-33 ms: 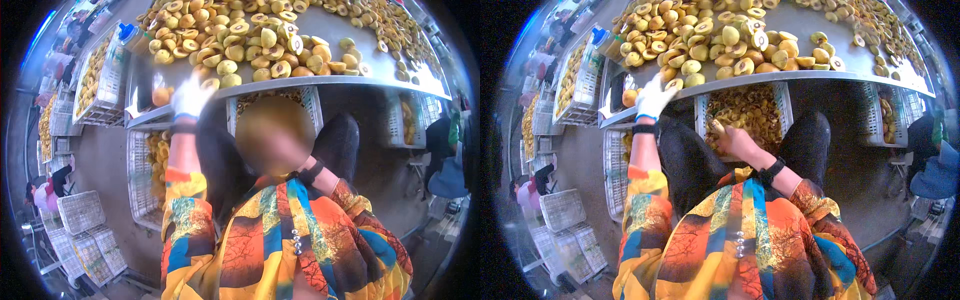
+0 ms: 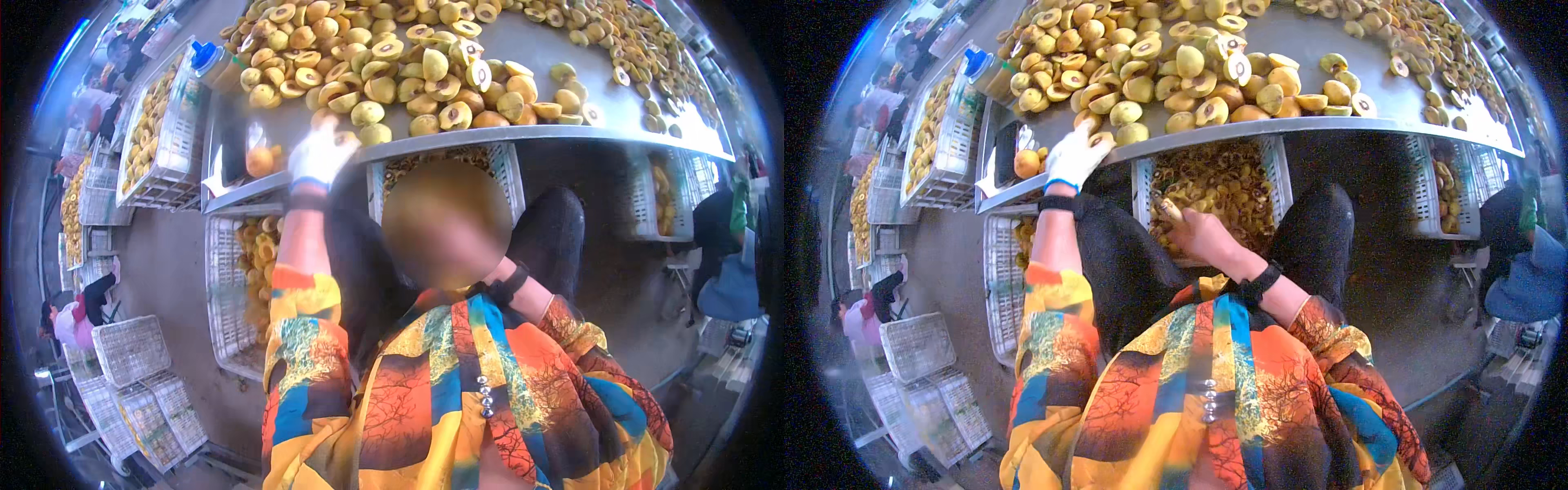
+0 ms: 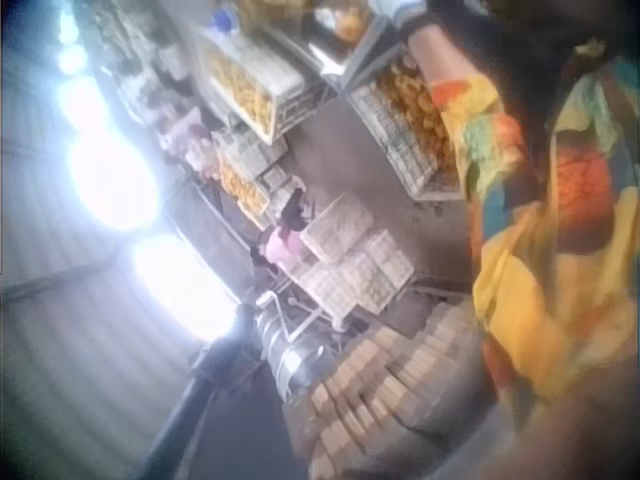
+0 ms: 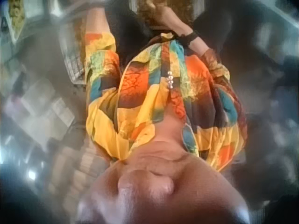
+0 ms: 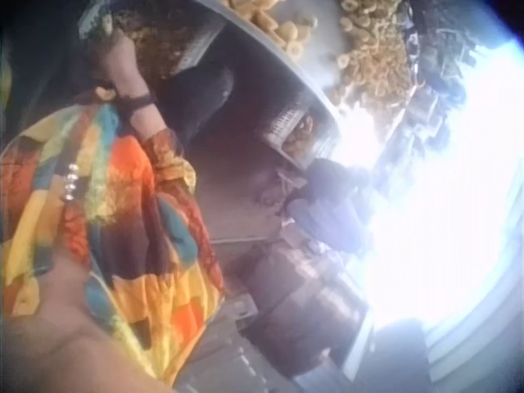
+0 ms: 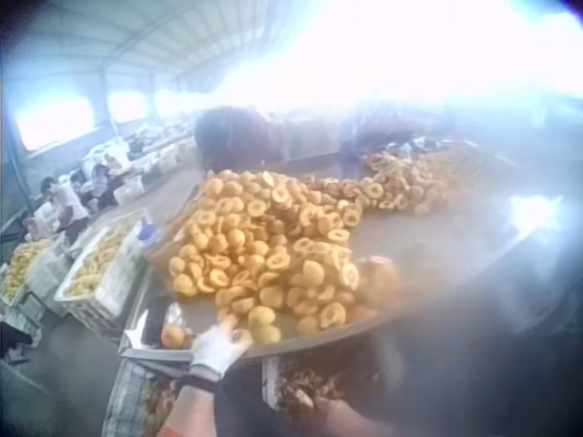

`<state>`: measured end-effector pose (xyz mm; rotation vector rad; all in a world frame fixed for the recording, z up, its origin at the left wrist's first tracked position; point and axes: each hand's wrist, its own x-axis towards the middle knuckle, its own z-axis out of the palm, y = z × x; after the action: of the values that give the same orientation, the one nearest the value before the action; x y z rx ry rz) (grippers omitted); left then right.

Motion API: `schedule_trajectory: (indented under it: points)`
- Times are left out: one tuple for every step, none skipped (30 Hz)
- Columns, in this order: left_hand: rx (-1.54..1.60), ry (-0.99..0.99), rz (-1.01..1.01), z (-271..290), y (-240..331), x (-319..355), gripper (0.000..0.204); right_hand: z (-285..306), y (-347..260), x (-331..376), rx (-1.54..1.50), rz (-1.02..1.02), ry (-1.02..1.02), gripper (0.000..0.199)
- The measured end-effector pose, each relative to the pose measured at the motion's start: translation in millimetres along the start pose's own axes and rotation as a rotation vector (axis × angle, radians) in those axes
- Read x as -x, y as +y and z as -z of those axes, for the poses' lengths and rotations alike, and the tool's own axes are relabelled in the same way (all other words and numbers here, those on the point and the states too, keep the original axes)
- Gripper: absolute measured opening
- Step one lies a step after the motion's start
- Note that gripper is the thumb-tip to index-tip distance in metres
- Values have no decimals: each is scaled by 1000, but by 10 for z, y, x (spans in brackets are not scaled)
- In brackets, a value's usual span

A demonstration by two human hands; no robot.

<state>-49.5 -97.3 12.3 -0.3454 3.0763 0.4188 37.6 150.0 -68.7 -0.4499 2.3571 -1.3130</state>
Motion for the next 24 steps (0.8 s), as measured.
schedule_trajectory:
  points:
    - [73, 16, -89, -203, -92, -142, 63, 7, 11, 39, -92, 51, 34, 34]
    - [86, -41, -78, -204, -42, -244, 66, 16, 59, 65, -181, 94, 76, 33]
    - [93, -99, -63, -182, -14, -308, 69, 24, 24, 49, -191, 84, 100, 33]
    - [123, -73, -40, -203, -36, -352, 72, 36, -12, 41, -199, 75, 122, 33]
    - [142, -24, -55, -208, -45, -334, 72, 48, -48, 37, -207, 67, 144, 33]
    - [162, 25, -75, -213, -47, -344, 71, 222, -354, 51, -187, -9, 138, 33]
    - [180, 75, -92, -204, -56, -327, 71, 319, -522, 55, -167, -83, 127, 33]
    - [340, 88, -100, -113, 110, -263, 69, 353, -480, 5, -263, -20, 173, 32]
    - [354, 149, -124, -70, 191, -105, 67, 344, -491, -36, -352, 47, 186, 32]
    - [338, 213, -214, -23, 284, 25, 67, 378, -522, -118, -500, -3, 173, 33]
    - [324, 277, -288, 21, 345, 213, 67, 376, -591, -168, -645, -58, 145, 33]
    - [277, 287, -350, 69, 421, 391, 68, 344, -630, -215, -796, -55, 124, 36]
    - [227, 298, -412, 106, 506, 541, 70, 318, -642, -248, -803, 0, 134, 37]
    - [283, 295, -515, 115, 572, 672, 72, 286, -648, -274, -809, 51, 146, 38]
    - [214, 286, -493, 39, 615, 777, 76, 273, -643, -298, -820, 49, 133, 36]
    - [269, 242, -499, 2, 642, 849, 76, 267, -635, -322, -827, 47, 121, 34]
    - [325, 197, -506, -20, 654, 918, 76, 239, -570, -352, -915, 39, 109, 33]
    - [585, 183, -504, 10, 642, 1028, 71, 294, -556, -371, -932, 16, 55, 30]
    - [953, 94, -354, -144, 539, 1036, 61, 350, -547, -386, -946, -9, 2, 26]
    - [1269, 55, -209, -182, 521, 1028, 59, 411, -532, -329, -1067, -25, -45, 26]
    - [1580, 14, -47, -191, 537, 1015, 59, 415, -545, -302, -1060, -24, -63, 27]
    - [1840, -183, 86, -195, 595, 1004, 54, 416, -554, -274, -1054, -21, -79, 27]
    - [1849, -275, 278, -173, 650, 1096, 51, 353, -555, -286, -924, 1, -64, 30]
    - [1865, -308, 375, -173, 690, 1121, 49, 305, -524, -289, -665, 154, 52, 31]
